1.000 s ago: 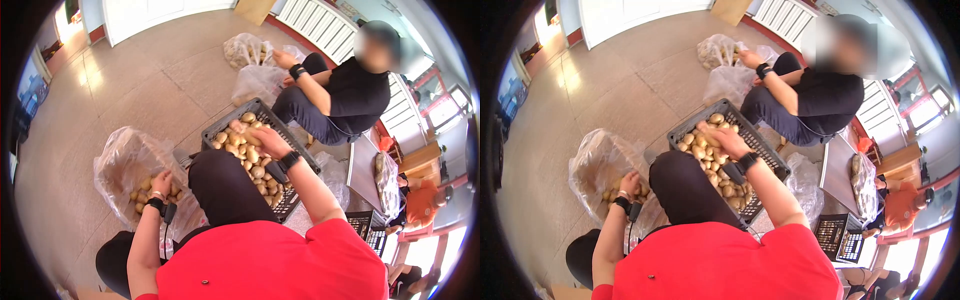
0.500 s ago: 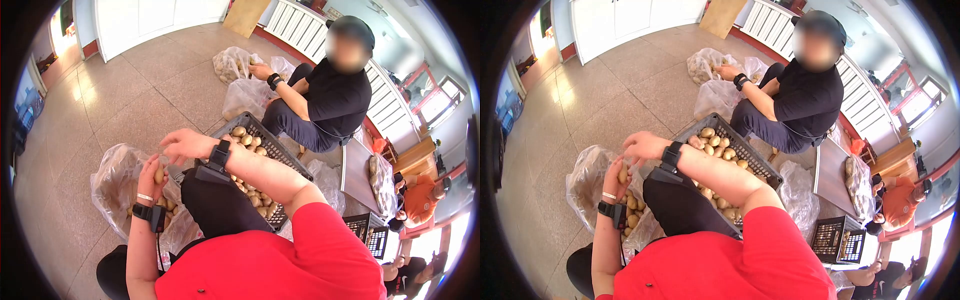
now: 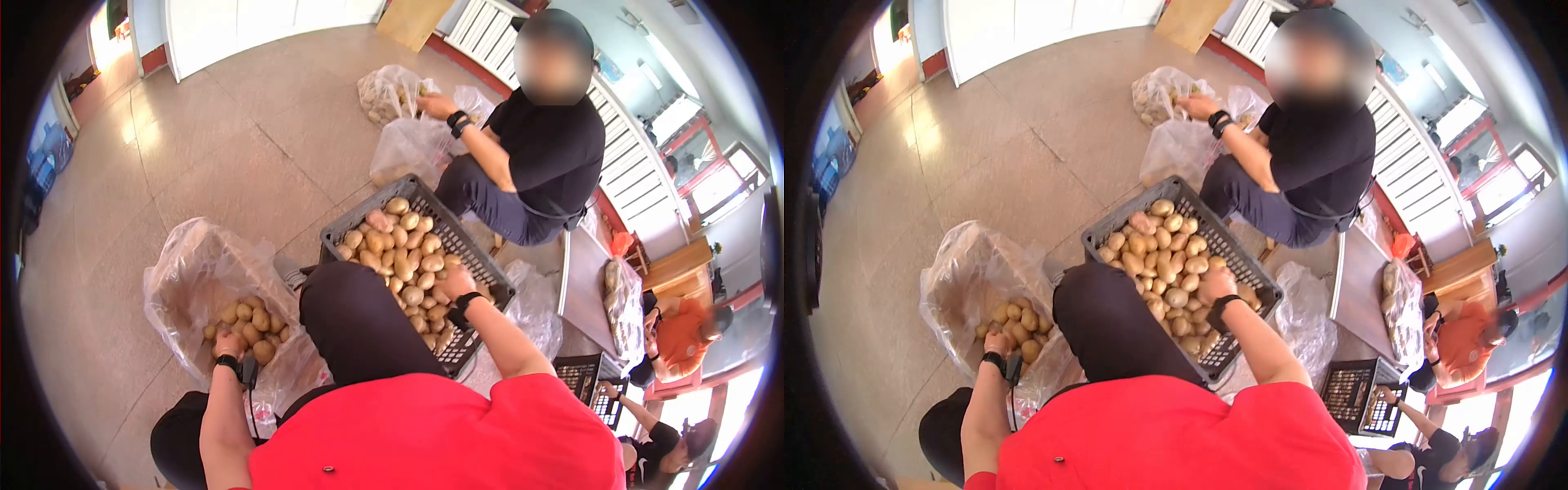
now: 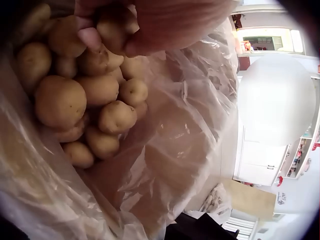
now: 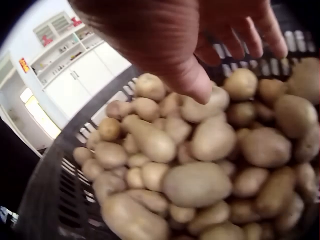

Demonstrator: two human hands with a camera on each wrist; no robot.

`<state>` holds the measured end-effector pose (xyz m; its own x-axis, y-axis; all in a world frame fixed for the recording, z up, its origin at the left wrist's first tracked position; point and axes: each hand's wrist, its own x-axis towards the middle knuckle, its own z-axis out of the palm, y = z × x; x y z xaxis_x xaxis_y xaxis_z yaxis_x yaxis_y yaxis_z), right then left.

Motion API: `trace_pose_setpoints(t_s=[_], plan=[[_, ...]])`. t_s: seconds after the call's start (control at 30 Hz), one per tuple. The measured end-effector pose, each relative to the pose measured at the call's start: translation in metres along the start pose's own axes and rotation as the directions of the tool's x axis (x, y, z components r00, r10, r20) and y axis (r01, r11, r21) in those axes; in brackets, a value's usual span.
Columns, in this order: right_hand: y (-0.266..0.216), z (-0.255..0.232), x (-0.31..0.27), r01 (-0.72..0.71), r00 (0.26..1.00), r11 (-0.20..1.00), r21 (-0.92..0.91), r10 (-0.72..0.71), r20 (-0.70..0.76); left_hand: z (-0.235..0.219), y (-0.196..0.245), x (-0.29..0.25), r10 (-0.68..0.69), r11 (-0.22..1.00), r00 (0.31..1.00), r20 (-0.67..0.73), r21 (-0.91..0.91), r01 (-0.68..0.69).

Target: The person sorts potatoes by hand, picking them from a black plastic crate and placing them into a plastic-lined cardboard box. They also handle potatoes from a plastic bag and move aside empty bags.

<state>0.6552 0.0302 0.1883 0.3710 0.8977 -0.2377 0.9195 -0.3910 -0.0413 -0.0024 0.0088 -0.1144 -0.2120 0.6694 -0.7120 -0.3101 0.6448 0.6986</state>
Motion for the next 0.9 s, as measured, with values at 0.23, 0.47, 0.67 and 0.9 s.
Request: trace_pose_setpoints(t_s=[0.23,0.47,0.67,0.9], plan=[[0.061,0.047,-0.040,-0.082,0.995,0.997,-0.003,0.082,-0.056,0.058,0.077,-0.103,-0.042,0.929,0.955,-0.294,0.340,0.146],[0.062,0.023,-0.039,-0.232,0.972,0.973,-0.015,0.231,-0.033,0.034,0.080,-0.092,0.087,0.630,0.963,-0.257,0.762,0.147],[0.075,0.021,-0.016,-0.340,0.940,0.939,-0.054,0.341,0.010,0.023,0.078,-0.092,0.154,-0.416,0.983,0.097,0.909,-0.024],[0.090,0.034,-0.006,-0.325,0.946,0.908,-0.266,0.313,-0.086,0.006,0.066,-0.072,0.149,0.050,0.984,-0.094,0.995,0.088]])
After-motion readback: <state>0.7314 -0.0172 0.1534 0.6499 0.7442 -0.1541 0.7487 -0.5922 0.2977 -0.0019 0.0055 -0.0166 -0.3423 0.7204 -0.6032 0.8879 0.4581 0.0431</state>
